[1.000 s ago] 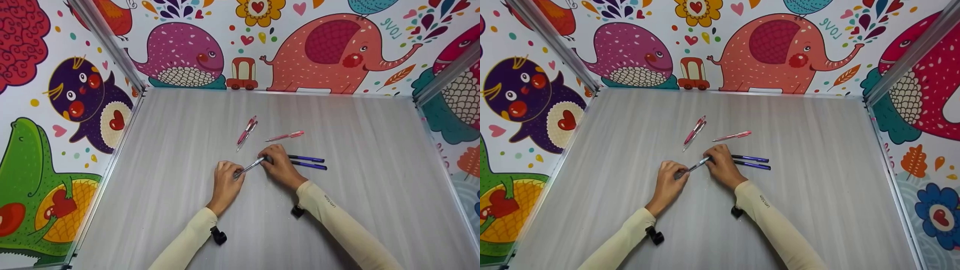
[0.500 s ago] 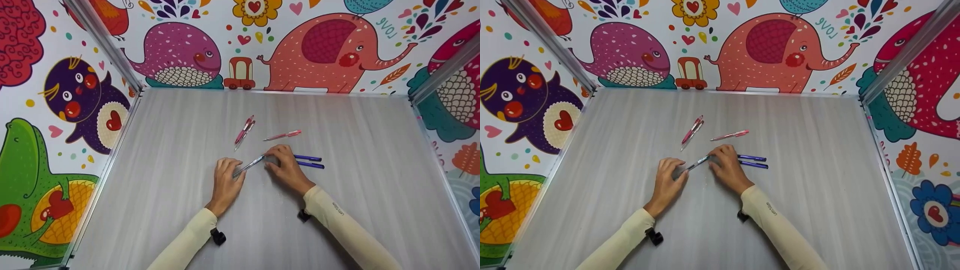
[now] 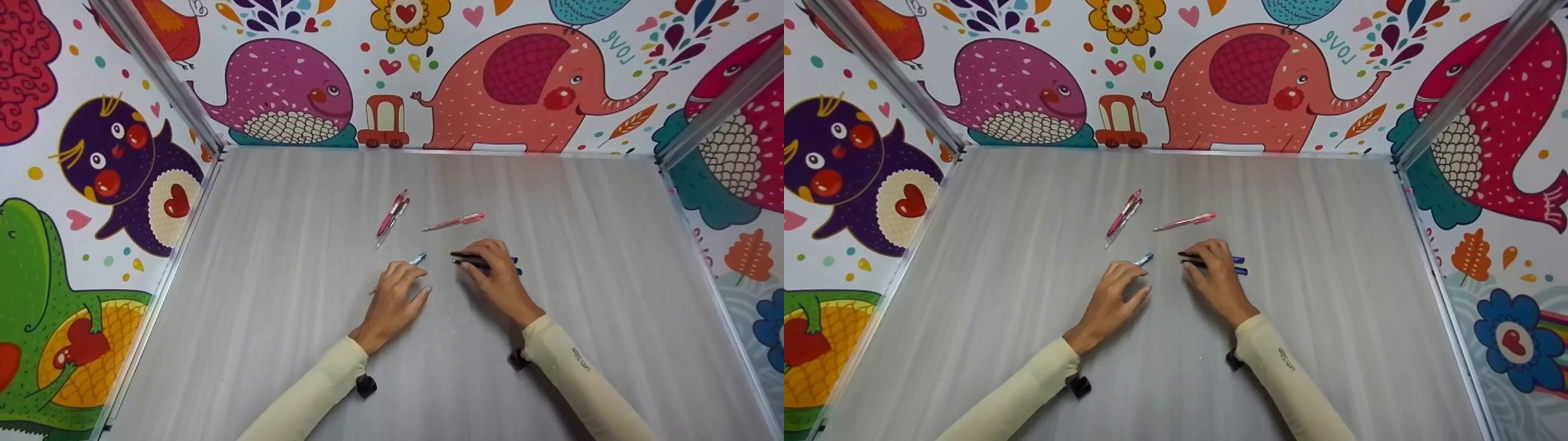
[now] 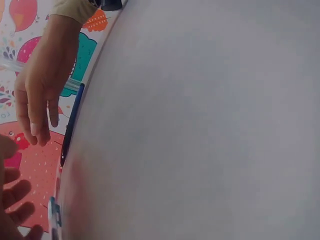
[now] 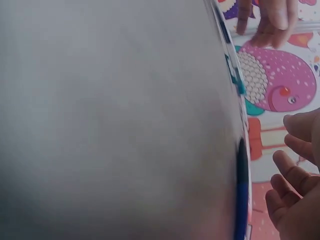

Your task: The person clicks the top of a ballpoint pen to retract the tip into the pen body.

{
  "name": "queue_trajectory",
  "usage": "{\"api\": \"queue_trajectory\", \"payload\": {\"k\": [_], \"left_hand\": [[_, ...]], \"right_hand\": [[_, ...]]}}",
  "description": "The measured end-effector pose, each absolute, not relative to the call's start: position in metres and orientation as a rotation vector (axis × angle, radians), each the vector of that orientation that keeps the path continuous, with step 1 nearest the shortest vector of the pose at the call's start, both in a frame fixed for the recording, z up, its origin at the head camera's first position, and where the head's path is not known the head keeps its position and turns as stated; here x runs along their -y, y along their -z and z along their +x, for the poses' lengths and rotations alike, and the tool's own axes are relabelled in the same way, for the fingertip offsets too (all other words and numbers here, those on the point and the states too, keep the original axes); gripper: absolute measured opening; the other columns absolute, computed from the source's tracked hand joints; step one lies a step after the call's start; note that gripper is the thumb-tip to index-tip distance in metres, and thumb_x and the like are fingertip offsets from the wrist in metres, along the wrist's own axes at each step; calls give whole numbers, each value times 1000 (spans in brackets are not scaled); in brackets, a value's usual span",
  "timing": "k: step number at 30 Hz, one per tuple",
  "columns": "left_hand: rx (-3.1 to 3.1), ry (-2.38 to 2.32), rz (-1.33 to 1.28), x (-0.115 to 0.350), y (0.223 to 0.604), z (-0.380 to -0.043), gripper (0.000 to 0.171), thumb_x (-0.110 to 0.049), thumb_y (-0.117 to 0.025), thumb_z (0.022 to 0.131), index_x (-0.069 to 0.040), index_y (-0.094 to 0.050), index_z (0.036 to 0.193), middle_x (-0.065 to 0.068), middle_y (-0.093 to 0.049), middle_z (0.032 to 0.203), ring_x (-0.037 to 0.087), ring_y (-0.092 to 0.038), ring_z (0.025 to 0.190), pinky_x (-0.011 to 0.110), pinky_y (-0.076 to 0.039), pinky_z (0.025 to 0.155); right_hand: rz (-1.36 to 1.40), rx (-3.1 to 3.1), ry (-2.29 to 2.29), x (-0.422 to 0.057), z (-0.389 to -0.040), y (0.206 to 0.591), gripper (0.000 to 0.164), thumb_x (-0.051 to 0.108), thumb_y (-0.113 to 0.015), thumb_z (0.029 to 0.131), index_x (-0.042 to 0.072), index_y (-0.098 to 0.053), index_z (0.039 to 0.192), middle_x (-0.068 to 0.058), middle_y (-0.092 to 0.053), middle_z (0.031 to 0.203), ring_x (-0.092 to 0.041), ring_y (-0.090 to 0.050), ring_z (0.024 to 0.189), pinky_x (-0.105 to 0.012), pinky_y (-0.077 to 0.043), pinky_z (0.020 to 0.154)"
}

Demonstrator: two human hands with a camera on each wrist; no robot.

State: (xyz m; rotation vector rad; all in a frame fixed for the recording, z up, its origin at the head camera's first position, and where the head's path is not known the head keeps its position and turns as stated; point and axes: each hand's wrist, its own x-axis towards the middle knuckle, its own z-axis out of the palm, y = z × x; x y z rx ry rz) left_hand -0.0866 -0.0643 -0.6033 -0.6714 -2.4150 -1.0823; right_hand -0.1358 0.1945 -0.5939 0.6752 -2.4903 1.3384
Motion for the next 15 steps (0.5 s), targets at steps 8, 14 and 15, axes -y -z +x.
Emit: {"api": "queue_trajectory", "payload": {"k": [8, 14, 15], "left_hand": [[2440, 1094, -752, 50, 601, -98, 25, -11, -87, 96, -2, -75, 117, 7, -73, 116, 26, -65, 115, 46, -55, 94], [2448, 1180, -804, 40, 603, -106, 26, -10, -86, 96, 1, -76, 117, 9, -74, 115, 27, -66, 112, 44, -55, 100], [2448, 1185, -810, 37, 603, -107, 26, -9, -86, 96, 1, -76, 117, 9, -74, 115, 27, -66, 111, 43, -55, 99]], "right_hand": [[564, 2492, -1368, -223, -131, 588, 24, -2, -82, 96, -4, -77, 119, -16, -70, 127, -35, -57, 125, -20, -41, 105], [507, 2508, -1357, -240, -127, 589, 23, -4, -82, 96, -5, -77, 118, -17, -70, 126, -35, -57, 125, -20, -39, 106], [498, 2511, -1358, -243, -126, 589, 23, -4, -82, 96, -5, -77, 118, -16, -70, 126, -34, -57, 124, -19, -39, 106]]}}
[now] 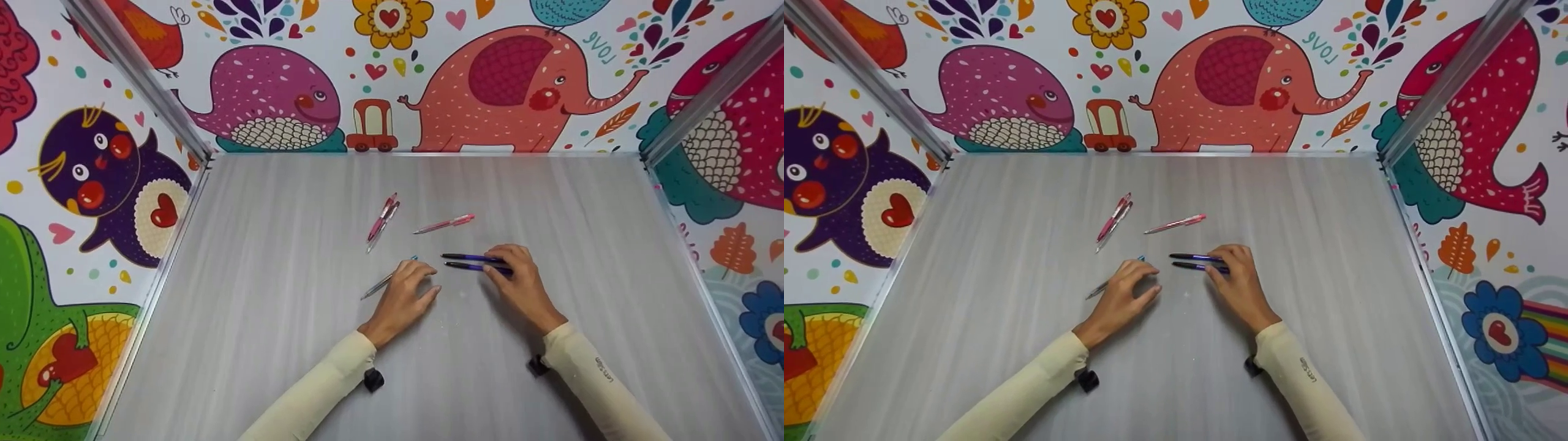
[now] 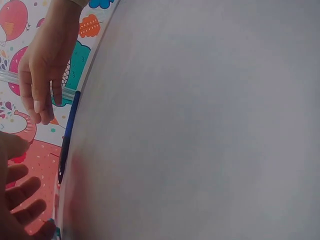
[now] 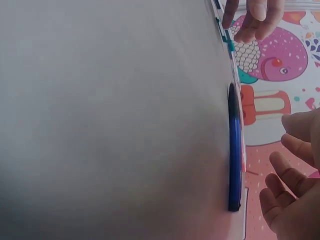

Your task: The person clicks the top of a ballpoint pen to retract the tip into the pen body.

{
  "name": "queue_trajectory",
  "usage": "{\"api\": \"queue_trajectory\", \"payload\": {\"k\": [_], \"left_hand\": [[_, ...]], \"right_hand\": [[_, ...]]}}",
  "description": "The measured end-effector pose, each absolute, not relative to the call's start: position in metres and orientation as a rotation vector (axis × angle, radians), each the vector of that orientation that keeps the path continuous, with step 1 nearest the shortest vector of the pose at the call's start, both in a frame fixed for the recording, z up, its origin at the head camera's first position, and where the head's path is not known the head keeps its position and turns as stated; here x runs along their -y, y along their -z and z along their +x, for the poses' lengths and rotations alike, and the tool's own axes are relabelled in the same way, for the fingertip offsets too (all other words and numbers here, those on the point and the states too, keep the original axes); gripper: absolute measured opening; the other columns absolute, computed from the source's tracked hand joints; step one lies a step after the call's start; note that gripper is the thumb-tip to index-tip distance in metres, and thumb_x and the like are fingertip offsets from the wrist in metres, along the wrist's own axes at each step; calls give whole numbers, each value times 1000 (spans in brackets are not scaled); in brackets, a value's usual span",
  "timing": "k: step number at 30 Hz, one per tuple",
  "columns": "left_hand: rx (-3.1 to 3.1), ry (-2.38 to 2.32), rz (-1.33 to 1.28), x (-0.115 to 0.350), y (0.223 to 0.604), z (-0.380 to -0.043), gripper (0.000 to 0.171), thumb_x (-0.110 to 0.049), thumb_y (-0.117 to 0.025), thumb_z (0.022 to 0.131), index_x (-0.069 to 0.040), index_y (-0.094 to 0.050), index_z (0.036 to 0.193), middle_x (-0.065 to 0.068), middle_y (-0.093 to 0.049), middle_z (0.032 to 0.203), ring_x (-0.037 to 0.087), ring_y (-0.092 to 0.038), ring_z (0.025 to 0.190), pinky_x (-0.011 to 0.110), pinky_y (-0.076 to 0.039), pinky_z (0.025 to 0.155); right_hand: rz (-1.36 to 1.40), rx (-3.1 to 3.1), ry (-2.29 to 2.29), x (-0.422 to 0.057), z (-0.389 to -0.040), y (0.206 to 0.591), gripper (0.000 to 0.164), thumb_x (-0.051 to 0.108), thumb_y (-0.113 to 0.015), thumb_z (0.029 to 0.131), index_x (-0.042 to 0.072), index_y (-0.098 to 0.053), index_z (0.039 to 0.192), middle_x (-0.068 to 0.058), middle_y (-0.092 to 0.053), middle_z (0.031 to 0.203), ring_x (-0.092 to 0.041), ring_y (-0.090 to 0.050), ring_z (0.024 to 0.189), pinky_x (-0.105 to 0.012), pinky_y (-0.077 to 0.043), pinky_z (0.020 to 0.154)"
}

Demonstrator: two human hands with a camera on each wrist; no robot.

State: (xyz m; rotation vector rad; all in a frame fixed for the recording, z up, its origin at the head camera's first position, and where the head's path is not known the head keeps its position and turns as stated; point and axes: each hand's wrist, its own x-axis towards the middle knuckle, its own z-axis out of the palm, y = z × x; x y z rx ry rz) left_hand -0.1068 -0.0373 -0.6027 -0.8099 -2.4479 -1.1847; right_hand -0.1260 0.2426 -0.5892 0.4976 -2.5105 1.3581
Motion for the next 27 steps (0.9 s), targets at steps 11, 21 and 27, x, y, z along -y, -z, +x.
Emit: {"api": "queue_trajectory", "payload": {"k": [11, 21, 27], "left_hand": [[2390, 1105, -900, 14, 604, -114, 26, -11, -88, 95, -1, -77, 116, 8, -74, 114, 27, -67, 112, 42, -55, 101], [2429, 1019, -903, -1, 610, -122, 25, -15, -85, 98, -4, -76, 118, 6, -73, 117, 25, -65, 116, 42, -54, 102], [2388, 1065, -908, -9, 615, -130, 26, -11, -87, 96, -4, -77, 118, 6, -73, 116, 24, -66, 115, 41, -55, 102]], "right_hand": [[388, 2541, -1354, -258, -119, 600, 23, -3, -82, 96, -5, -77, 119, -15, -70, 126, -32, -58, 124, -18, -39, 104], [371, 2502, -1323, -264, -112, 613, 24, -7, -84, 93, -6, -77, 116, -18, -71, 123, -36, -59, 122, -12, -38, 105], [340, 2470, -1335, -270, -107, 619, 26, -9, -84, 92, -4, -77, 116, -18, -72, 124, -35, -59, 122, -12, -38, 105]]}}
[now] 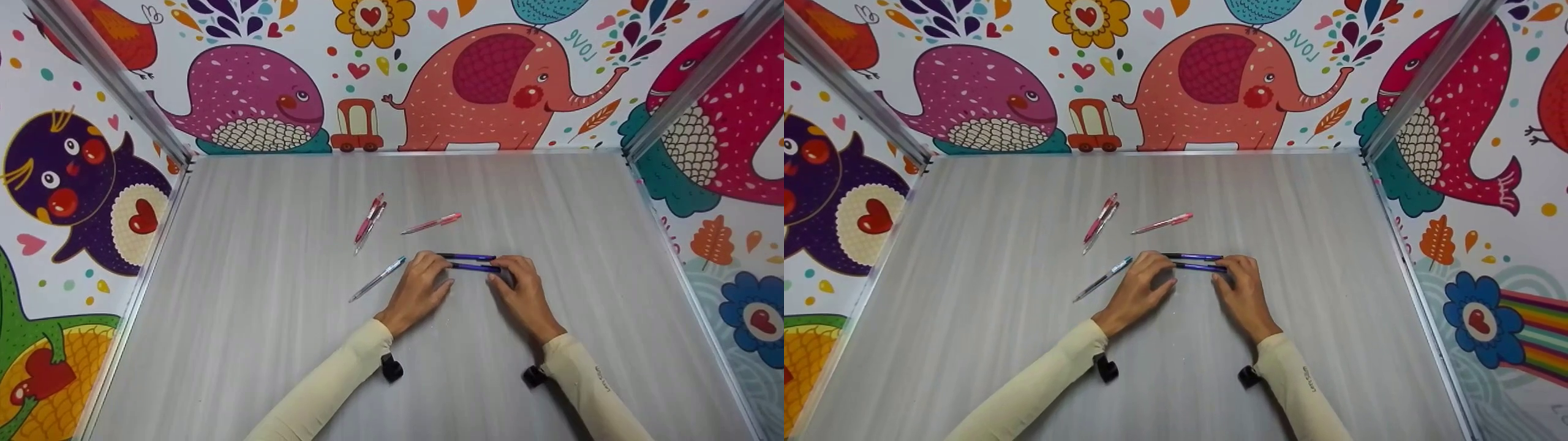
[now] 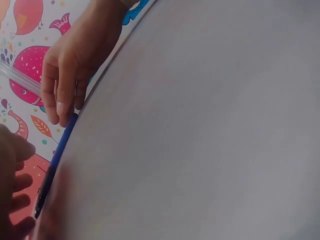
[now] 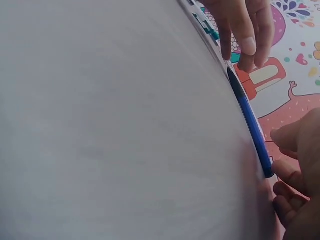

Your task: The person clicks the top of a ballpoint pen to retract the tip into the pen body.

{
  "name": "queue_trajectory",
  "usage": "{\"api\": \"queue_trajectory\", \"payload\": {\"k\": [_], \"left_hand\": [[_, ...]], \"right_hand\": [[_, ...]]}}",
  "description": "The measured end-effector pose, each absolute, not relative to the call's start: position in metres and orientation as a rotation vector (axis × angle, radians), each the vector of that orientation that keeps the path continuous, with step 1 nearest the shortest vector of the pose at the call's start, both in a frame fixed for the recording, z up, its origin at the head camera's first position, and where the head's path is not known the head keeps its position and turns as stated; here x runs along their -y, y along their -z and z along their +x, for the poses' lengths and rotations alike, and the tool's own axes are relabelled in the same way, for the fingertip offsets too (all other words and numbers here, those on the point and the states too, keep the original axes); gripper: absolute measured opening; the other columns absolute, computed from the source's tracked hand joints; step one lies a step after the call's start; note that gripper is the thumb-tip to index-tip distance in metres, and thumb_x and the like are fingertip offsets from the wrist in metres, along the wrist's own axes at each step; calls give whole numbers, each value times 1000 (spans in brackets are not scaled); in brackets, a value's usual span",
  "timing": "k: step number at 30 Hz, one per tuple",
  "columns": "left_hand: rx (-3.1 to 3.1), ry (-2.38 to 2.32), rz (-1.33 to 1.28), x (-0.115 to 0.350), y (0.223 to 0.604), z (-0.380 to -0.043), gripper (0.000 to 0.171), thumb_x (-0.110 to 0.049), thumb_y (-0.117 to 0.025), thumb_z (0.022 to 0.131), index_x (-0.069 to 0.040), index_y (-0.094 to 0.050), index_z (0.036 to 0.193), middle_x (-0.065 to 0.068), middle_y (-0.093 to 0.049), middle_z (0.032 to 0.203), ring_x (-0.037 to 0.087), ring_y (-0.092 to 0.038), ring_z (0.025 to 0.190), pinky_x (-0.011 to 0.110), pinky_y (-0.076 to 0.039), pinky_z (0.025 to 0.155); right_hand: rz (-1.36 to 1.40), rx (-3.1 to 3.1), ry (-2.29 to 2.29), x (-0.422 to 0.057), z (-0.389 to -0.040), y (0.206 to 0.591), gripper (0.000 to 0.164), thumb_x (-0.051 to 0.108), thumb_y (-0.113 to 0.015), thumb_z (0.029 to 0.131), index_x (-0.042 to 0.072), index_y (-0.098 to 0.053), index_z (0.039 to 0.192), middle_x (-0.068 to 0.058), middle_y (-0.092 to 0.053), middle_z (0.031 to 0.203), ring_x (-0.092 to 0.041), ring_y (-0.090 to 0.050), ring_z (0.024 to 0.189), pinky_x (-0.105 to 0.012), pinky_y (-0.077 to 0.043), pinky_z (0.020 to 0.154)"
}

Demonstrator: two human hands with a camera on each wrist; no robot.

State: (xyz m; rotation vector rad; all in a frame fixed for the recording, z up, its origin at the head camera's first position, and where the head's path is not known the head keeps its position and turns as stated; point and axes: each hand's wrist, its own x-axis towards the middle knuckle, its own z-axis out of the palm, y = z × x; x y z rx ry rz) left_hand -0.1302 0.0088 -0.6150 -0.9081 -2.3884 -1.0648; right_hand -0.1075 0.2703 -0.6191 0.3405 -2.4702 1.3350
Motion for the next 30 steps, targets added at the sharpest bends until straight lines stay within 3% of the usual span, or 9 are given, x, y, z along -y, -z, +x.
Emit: {"api": "queue_trajectory", "payload": {"k": [15, 30], "left_hand": [[2361, 1077, -900, -12, 623, -143, 26, -10, -91, 92, -2, -81, 114, 8, -73, 117, 28, -62, 121, 42, -52, 107], [2469, 957, -922, -19, 622, -147, 20, -12, -85, 97, -6, -82, 116, 5, -73, 123, 24, -61, 125, 45, -48, 114]], "right_hand": [[349, 2441, -1318, -277, -113, 630, 22, -7, -83, 94, -5, -77, 115, -17, -73, 120, -32, -60, 119, -14, -40, 106], [343, 2458, -1258, -276, -110, 631, 23, -5, -83, 95, -3, -78, 117, -12, -74, 121, -30, -60, 119, -16, -42, 100]]}}
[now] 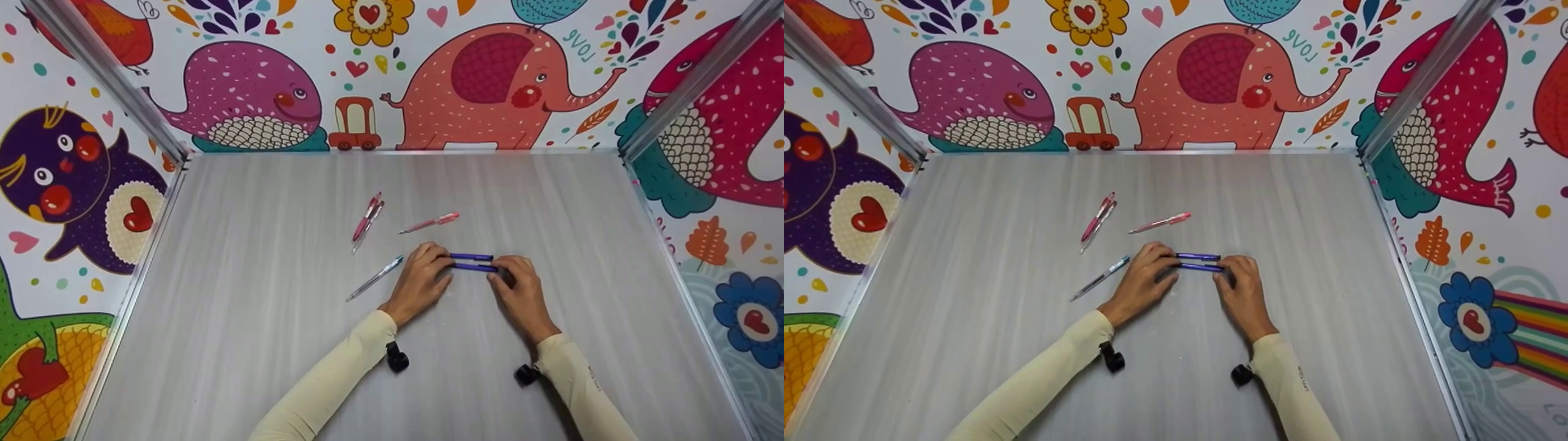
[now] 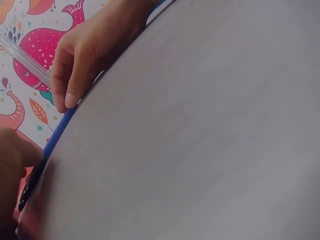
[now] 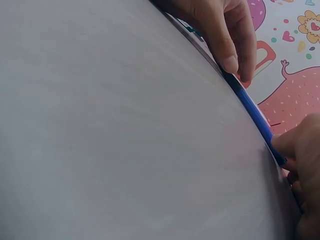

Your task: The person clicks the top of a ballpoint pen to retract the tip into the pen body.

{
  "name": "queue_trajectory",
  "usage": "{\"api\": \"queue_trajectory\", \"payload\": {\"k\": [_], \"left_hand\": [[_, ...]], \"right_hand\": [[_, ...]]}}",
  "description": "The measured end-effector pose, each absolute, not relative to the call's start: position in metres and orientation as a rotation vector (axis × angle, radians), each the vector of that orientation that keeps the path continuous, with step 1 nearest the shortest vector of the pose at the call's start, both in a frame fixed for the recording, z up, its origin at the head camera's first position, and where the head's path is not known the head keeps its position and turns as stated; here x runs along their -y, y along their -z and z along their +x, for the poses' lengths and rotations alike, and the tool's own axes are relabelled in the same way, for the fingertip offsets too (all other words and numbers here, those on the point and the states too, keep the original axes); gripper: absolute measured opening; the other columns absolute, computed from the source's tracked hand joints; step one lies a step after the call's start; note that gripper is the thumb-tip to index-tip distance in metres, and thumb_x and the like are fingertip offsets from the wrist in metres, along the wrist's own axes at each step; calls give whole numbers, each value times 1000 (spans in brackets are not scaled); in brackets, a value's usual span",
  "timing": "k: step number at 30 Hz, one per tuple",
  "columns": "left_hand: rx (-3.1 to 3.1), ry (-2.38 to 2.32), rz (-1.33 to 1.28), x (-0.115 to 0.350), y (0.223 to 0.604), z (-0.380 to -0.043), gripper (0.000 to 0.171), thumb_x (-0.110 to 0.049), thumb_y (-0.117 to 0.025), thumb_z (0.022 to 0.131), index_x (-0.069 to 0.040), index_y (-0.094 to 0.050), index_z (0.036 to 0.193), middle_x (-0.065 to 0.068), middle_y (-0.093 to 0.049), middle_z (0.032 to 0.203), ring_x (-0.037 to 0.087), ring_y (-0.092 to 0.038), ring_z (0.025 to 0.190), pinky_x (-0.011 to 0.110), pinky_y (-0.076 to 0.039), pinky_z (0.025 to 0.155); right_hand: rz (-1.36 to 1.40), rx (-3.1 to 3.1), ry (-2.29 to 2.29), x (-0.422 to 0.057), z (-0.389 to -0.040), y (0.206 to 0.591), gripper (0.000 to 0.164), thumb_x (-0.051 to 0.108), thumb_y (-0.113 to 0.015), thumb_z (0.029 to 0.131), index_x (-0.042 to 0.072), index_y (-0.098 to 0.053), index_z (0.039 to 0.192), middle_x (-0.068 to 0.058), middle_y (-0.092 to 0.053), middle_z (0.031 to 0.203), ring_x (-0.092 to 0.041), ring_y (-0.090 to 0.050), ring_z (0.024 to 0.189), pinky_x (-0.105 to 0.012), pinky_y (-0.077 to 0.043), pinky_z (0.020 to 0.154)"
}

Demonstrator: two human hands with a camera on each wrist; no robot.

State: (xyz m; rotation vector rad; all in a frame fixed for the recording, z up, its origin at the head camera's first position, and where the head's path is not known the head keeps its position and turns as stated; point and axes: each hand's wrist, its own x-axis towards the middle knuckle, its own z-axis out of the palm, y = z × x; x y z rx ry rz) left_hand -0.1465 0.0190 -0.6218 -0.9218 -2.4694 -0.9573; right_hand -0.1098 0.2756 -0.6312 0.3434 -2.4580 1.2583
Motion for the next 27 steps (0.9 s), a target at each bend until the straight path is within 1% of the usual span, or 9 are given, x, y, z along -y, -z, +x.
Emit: {"api": "queue_trajectory", "payload": {"k": [10, 16, 21, 27], "left_hand": [[2556, 831, -912, -23, 622, -146, 21, -19, -83, 100, -8, -82, 118, 3, -70, 127, 23, -57, 129, 46, -45, 118], [2544, 763, -913, -23, 623, -148, 19, -20, -81, 102, -9, -83, 117, 3, -70, 125, 24, -57, 130, 49, -45, 118], [2554, 742, -911, -23, 623, -147, 17, -22, -78, 105, -11, -84, 117, 2, -72, 121, 24, -56, 129, 50, -44, 118], [2573, 718, -940, -26, 621, -147, 14, -22, -75, 107, -15, -84, 115, 1, -72, 118, 25, -56, 128, 53, -42, 117]], "right_hand": [[362, 2438, -1187, -272, -109, 632, 25, -9, -86, 90, -4, -78, 113, -16, -75, 118, -35, -58, 116, -26, -41, 102], [316, 2467, -1164, -268, -109, 632, 26, -8, -87, 89, -3, -79, 113, -16, -74, 118, -35, -57, 116, -29, -40, 102], [302, 2493, -1164, -266, -108, 629, 23, -7, -86, 91, -1, -80, 112, -14, -73, 117, -34, -56, 116, -30, -40, 102], [302, 2526, -1125, -262, -107, 624, 16, -8, -84, 91, 0, -81, 104, -13, -74, 109, -35, -55, 114, -34, -40, 100]]}}
